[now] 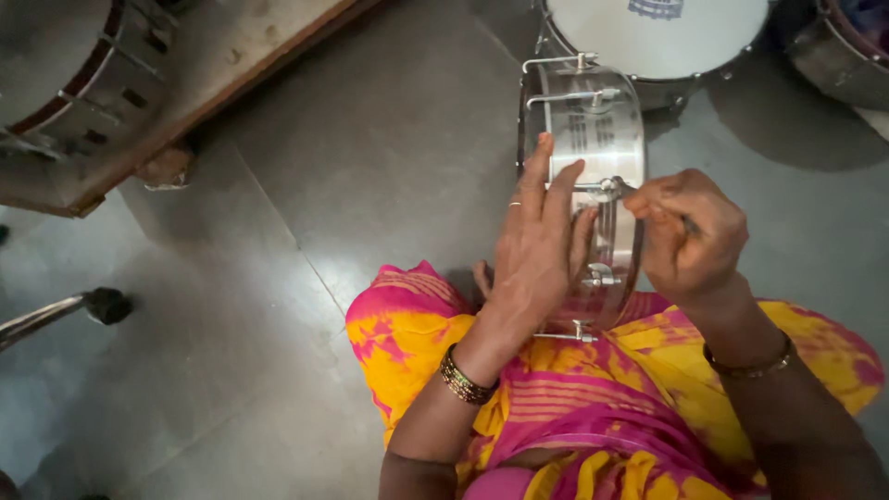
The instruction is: The person uses a wrench to tighten or loosen bolts on a snare drum while sitting on the floor.
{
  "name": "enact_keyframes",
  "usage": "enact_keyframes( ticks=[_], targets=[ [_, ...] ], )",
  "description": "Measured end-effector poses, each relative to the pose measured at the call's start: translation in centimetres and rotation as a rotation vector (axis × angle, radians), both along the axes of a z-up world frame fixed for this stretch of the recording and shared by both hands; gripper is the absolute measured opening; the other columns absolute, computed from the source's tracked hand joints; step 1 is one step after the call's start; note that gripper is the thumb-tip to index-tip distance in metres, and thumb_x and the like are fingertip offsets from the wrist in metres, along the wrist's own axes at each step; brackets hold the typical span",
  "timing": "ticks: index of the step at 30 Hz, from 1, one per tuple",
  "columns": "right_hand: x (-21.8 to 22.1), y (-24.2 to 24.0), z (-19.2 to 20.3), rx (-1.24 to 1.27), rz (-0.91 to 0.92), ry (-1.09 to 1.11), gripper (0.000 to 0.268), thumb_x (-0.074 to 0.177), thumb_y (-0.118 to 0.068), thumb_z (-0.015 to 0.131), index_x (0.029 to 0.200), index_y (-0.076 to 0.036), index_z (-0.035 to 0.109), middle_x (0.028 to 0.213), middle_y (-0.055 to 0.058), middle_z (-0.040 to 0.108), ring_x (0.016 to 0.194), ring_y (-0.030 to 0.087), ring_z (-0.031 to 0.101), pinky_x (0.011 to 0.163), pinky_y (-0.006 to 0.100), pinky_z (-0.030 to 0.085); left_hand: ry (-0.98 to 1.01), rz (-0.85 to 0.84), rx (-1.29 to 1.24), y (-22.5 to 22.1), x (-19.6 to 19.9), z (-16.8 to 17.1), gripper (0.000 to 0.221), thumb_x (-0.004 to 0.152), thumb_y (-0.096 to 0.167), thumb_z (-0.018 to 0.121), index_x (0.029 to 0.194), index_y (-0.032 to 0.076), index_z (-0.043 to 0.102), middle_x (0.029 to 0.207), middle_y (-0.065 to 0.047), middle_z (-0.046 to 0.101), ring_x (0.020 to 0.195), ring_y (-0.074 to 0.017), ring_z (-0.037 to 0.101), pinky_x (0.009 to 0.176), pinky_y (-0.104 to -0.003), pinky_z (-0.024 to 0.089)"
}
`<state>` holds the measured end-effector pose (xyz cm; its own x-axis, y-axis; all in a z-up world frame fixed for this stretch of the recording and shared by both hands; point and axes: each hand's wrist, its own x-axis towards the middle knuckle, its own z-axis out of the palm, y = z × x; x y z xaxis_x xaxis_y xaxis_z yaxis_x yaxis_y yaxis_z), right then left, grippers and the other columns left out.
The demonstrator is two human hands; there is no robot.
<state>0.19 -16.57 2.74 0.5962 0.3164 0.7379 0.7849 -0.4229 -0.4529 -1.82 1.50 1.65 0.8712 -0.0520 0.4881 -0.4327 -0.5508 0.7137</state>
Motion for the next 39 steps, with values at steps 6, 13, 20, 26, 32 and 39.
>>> enact_keyframes(
  ticks=[6,13,20,26,32,39],
  targets=[
    [-0.1,1.1,1.0,0.205,-0.010,0.244,0.018,0.118,0.006,0.040,0.130,-0.005,0.033,0.099,0.015,0.055,0.066,0.013,0.052,0.056,0.023,0.045,-0.002,-0.022,-0.024,0.2,-0.2,-0.3,0.036,0.103,0.014,0.065,0.137,0.006,0.056,0.165,-0.022,0.032,0.148,-0.0503,0.044,0.120,-0.051,0.044],
    [2.6,1.4,2.5,0.316,-0.028,0.476,0.006,0.125,-0.002,0.038,0.129,-0.005,0.036,0.077,0.009,0.053,0.051,0.008,0.043,0.047,0.020,0.035,-0.047,-0.012,-0.005,-0.1,-0.1,-0.7,0.036,0.100,0.013,0.065,0.134,0.005,0.056,0.163,-0.018,0.036,0.147,-0.0521,0.041,0.122,-0.053,0.042],
    [1.0,-0.3,3.8,0.488,-0.021,0.354,0.011,0.122,-0.010,0.042,0.130,-0.009,0.035,0.074,0.008,0.054,0.052,0.011,0.048,0.050,0.023,0.041,-0.023,-0.012,-0.032,-0.4,0.0,-0.9,0.035,0.102,0.015,0.064,0.135,0.007,0.057,0.162,-0.018,0.038,0.144,-0.0469,0.048,0.118,-0.049,0.045],
    [-1.7,-3.5,5.2,0.407,-0.075,0.203,0.012,0.127,-0.019,0.043,0.130,-0.010,0.035,0.073,0.010,0.054,0.049,0.012,0.049,0.056,0.026,0.045,-0.085,0.079,0.163,0.2,1.2,0.6,0.043,0.099,0.027,0.066,0.138,0.009,0.058,0.164,-0.019,0.034,0.152,-0.0495,0.034,0.120,-0.063,0.029],
    [-1.0,-3.4,4.6,0.477,-0.025,0.212,0.016,0.126,-0.019,0.046,0.129,-0.008,0.035,0.074,0.012,0.055,0.051,0.011,0.048,0.052,0.023,0.046,-0.070,0.104,0.212,-1.1,6.3,2.1,0.062,0.097,0.032,0.064,0.144,-0.004,0.048,0.155,-0.027,0.041,0.135,-0.0538,0.044,0.109,-0.057,0.040],
    [0.8,-2.1,4.5,0.458,-0.016,0.192,0.014,0.123,-0.017,0.045,0.128,-0.007,0.036,0.076,0.011,0.056,0.052,0.010,0.049,0.053,0.022,0.045,0.004,0.075,0.257,-0.8,4.1,3.4,0.060,0.092,0.022,0.062,0.142,-0.008,0.048,0.143,-0.029,0.053,0.110,-0.0477,0.061,0.097,-0.050,0.050]
  ],
)
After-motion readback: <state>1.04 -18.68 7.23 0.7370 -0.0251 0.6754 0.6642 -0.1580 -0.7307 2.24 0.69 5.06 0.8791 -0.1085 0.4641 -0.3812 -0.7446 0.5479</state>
